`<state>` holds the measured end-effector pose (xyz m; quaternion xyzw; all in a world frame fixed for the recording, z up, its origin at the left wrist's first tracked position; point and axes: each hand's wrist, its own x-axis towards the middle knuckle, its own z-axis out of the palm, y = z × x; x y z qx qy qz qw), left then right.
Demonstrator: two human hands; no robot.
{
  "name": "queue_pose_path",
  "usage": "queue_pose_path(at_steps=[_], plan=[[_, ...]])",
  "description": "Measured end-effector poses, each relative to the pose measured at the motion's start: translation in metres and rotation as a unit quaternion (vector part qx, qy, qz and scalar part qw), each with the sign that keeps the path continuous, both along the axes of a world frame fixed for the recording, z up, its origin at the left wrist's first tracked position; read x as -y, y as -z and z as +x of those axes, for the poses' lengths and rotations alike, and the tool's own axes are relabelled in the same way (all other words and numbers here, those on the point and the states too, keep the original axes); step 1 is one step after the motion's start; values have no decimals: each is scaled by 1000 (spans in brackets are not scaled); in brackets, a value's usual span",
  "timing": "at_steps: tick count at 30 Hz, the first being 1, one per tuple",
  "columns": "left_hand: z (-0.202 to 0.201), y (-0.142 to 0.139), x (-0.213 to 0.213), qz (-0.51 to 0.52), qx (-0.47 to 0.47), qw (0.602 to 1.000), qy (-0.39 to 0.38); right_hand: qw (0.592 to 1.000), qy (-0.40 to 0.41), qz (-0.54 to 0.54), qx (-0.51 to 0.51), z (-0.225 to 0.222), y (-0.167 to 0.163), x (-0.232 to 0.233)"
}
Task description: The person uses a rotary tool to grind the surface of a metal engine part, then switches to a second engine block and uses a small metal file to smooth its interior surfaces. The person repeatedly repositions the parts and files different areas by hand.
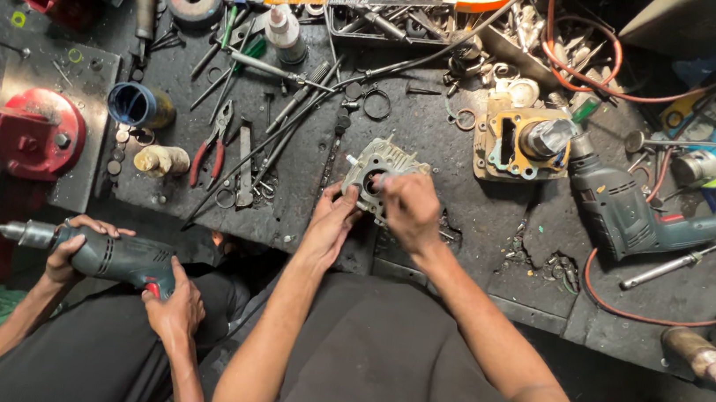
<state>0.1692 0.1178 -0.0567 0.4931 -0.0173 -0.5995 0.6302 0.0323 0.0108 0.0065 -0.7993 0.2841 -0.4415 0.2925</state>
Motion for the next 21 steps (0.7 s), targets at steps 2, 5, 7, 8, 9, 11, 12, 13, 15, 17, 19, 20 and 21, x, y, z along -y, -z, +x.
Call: queue_pose_path(at_steps=[2,5,7,8,9,11,12,13,15,17,19,20,21], plan=[[-5,2,3,-21,-12,999,-24,998,-24,-52,-16,-4,-1,-2],[-6,3,4,-30,-2,999,-37,989,34,-103,-104,-10,0,-9],[-7,5,3,-8,2,999,-37,987,40,-106,-116,-13,1,-15],[-7,6,3,-16,-3,999,-41,986,41,-107,-121,-14,2,-17],[-7,6,3,-23,-9,999,-47,982,36,-115,-143,-14,3,-21],[-9,8,2,-28,-11,998,-55,974,25,-133,-184,-14,5,-26],[-10,9,2,-26,-10,998,-56,975,27,-110,-189,-15,6,-28],[-10,10,3,-25,-9,998,-58,977,27,-89,-195,-15,6,-28],[-12,11,2,-15,8,998,-60,979,25,-66,-191,-16,6,-29],[-13,12,3,-13,12,998,-61,982,25,-72,-171,-17,6,-28],[-14,11,3,-15,4,998,-66,976,26,-97,-195,-18,5,-26],[-15,10,3,-15,2,998,-66,972,27,-110,-205,-18,5,-25],[-15,9,4,-15,0,998,-66,974,26,-102,-200,-18,4,-24]])
